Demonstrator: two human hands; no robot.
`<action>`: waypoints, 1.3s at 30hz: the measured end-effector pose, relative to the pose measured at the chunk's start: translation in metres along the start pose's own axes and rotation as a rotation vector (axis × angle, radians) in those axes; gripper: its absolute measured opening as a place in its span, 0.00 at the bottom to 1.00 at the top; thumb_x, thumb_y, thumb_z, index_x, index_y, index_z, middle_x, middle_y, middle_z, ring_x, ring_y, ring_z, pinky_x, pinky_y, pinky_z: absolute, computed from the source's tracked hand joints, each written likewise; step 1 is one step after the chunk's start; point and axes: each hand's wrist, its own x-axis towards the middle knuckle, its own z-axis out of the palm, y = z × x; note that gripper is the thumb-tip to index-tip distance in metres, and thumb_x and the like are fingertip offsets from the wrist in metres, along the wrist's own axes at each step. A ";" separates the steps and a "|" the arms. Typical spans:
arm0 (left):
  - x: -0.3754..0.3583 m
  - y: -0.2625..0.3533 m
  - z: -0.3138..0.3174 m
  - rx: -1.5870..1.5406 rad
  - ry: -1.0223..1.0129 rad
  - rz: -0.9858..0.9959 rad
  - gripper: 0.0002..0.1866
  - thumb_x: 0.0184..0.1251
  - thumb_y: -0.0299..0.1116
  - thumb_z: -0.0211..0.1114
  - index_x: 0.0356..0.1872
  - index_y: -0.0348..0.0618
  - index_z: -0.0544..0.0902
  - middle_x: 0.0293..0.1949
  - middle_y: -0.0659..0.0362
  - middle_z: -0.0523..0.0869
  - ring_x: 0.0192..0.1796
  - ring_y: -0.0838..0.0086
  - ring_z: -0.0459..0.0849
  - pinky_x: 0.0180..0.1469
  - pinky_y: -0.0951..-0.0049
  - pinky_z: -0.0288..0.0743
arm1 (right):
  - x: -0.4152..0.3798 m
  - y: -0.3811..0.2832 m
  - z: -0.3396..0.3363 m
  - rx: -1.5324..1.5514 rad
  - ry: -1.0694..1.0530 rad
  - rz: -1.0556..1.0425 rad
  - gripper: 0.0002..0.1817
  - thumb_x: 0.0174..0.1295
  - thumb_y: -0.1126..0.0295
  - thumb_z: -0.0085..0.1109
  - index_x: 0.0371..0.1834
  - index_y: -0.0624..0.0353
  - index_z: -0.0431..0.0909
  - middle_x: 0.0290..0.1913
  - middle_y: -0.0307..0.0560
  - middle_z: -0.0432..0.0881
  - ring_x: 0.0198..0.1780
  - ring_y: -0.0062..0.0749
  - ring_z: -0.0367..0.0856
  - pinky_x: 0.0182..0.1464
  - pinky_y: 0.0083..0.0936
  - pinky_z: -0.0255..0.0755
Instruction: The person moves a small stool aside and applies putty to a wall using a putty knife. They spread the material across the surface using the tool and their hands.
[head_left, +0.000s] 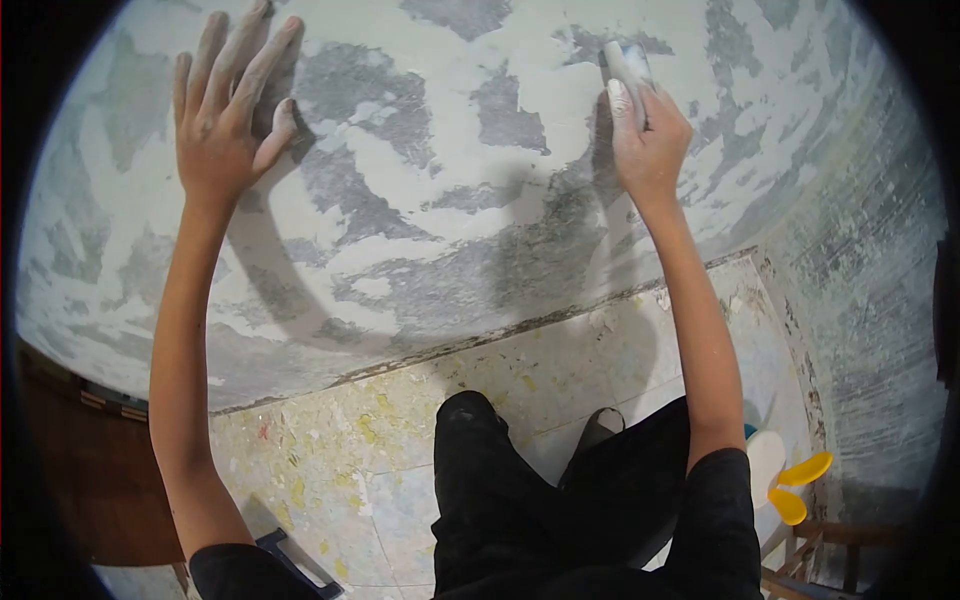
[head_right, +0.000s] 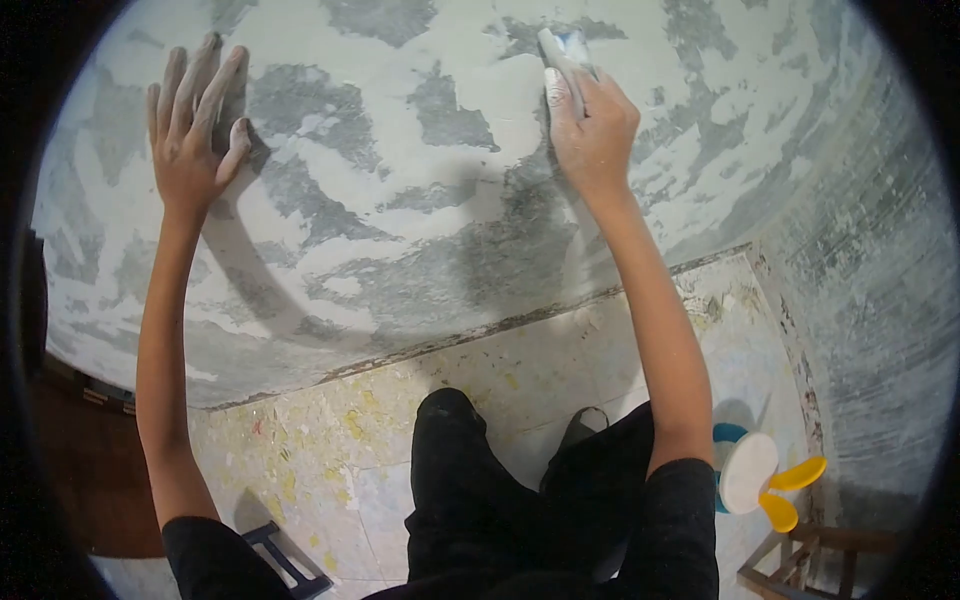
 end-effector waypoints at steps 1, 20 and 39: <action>-0.002 0.000 0.000 0.000 -0.013 -0.015 0.32 0.61 0.43 0.62 0.70 0.69 0.73 0.74 0.66 0.69 0.78 0.62 0.61 0.77 0.46 0.53 | -0.001 -0.002 -0.004 0.016 -0.024 -0.009 0.12 0.66 0.67 0.61 0.40 0.67 0.82 0.29 0.56 0.79 0.27 0.47 0.76 0.33 0.33 0.69; 0.004 0.010 -0.021 0.089 -0.191 -0.082 0.34 0.62 0.53 0.53 0.68 0.49 0.74 0.73 0.50 0.68 0.77 0.47 0.58 0.77 0.43 0.47 | -0.011 -0.011 0.015 0.038 -0.065 0.103 0.13 0.67 0.66 0.60 0.38 0.68 0.83 0.23 0.58 0.78 0.24 0.49 0.75 0.32 0.35 0.69; 0.006 0.010 -0.009 -0.025 0.018 0.000 0.32 0.59 0.42 0.63 0.70 0.67 0.74 0.73 0.65 0.71 0.77 0.60 0.63 0.75 0.43 0.55 | -0.013 -0.009 0.013 0.031 -0.116 0.078 0.13 0.67 0.70 0.59 0.47 0.69 0.83 0.25 0.62 0.79 0.25 0.51 0.77 0.31 0.36 0.69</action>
